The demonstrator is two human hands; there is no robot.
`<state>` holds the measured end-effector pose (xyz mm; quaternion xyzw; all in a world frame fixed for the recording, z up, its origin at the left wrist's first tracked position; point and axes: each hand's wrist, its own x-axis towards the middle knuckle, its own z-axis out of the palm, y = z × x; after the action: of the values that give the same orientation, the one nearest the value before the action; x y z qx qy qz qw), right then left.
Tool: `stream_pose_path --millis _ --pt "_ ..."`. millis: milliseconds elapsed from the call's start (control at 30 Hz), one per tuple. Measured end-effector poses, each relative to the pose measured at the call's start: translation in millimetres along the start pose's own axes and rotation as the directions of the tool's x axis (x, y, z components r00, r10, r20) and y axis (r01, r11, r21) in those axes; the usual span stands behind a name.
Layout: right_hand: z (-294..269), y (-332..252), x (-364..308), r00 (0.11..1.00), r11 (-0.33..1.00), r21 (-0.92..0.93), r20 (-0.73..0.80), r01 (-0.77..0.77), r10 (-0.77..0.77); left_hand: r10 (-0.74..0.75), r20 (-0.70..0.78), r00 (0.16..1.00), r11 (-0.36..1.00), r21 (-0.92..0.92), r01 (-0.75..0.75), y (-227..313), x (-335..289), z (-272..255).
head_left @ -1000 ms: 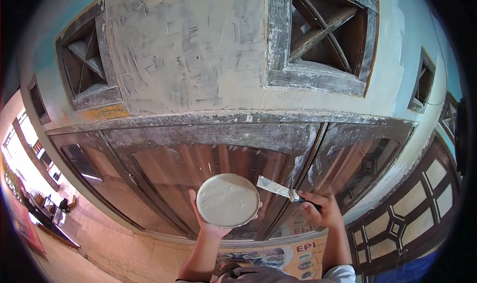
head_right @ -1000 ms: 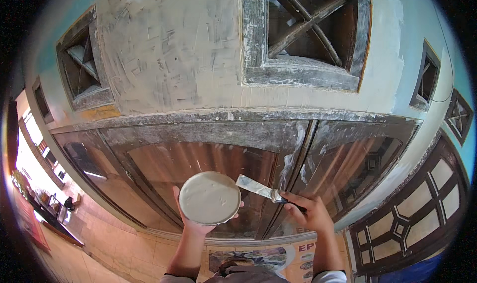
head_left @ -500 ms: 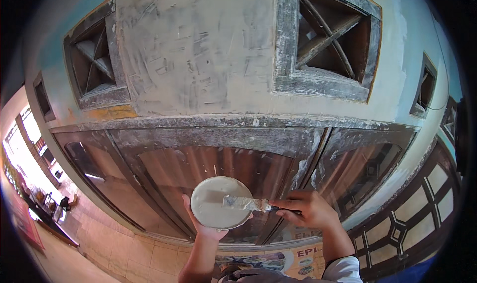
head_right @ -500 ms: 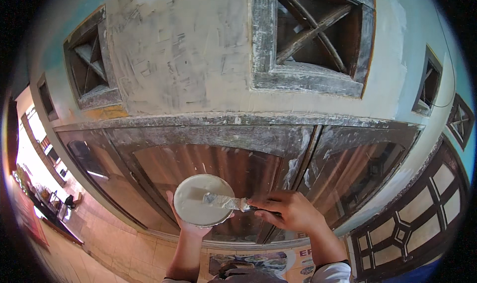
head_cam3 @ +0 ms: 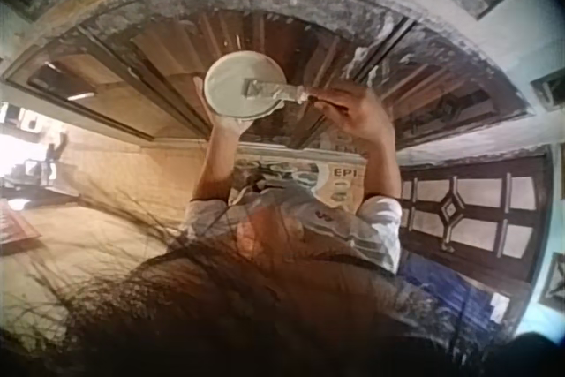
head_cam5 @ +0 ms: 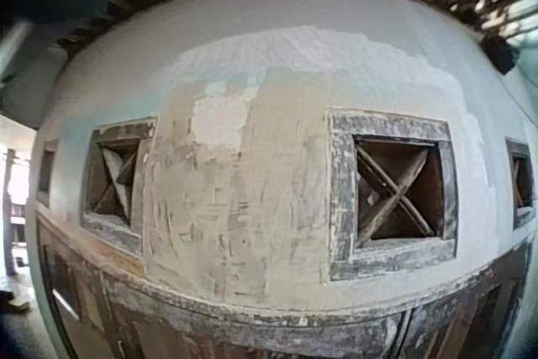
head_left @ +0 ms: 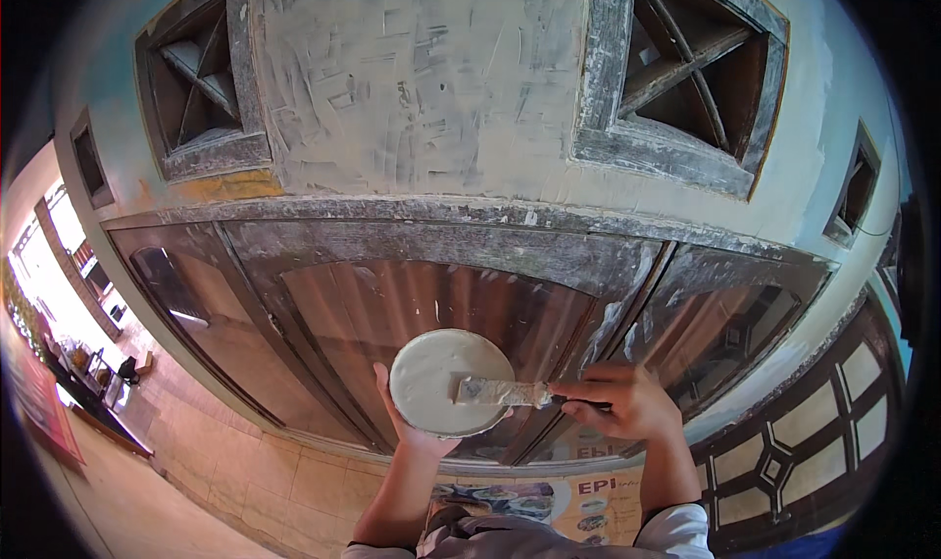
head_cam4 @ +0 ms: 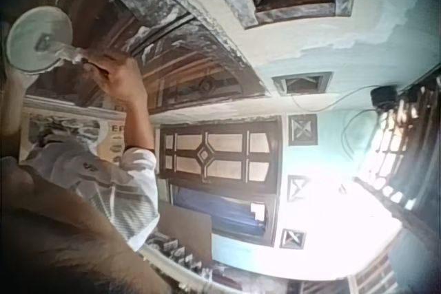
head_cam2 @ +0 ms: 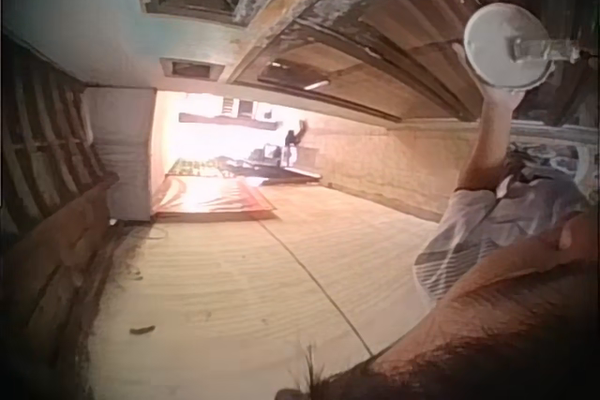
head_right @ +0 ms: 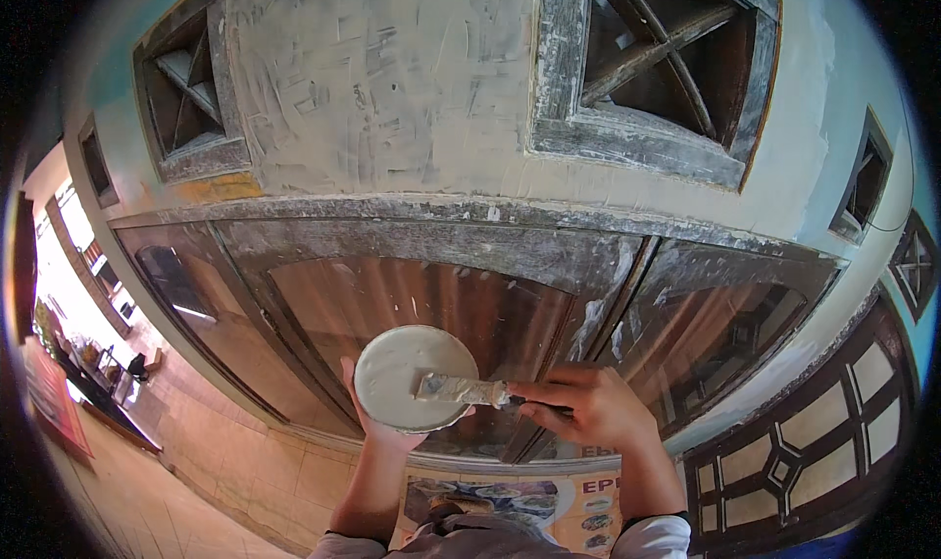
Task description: The person applies wall filler from a bowl to gaps above a doorway using a putty knife.
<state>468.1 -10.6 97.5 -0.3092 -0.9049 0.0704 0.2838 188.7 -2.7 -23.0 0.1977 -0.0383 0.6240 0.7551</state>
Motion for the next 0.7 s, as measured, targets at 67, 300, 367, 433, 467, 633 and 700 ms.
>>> stream_pose_path --millis 67,300,367,433,467,633,700 --pt "-1 1 -2 0.999 1.000 0.026 -0.034 -0.005 0.006 -0.019 -0.019 1.000 0.999 -0.045 0.018 -3 0 0" --pt "0 5 -6 0.998 1.000 -0.009 -0.054 0.027 -0.027 0.005 -0.130 0.991 1.000 -0.009 -0.006 -9 9 -11" --pt "-2 5 -9 0.998 0.998 -0.045 -0.041 0.043 -0.045 0.022 -0.196 0.980 1.000 0.023 -0.018 -11 10 -13" --pt "-5 11 -15 0.997 0.999 0.049 -0.074 0.006 -0.003 0.002 -0.060 0.998 0.998 0.070 0.003 -13 10 -5" --pt "-6 11 -13 0.997 0.999 0.049 -0.076 0.007 -0.003 0.001 -0.058 0.998 0.997 0.072 0.003 -14 13 -10" --pt "-18 11 -16 0.999 0.998 0.059 -0.049 0.016 -0.013 -0.028 0.017 0.999 0.999 0.041 0.028 -13 12 -4" --pt "-18 16 -21 0.995 0.990 0.138 -0.103 0.010 0.005 -0.036 0.018 0.999 0.999 0.010 0.036 -17 13 1"
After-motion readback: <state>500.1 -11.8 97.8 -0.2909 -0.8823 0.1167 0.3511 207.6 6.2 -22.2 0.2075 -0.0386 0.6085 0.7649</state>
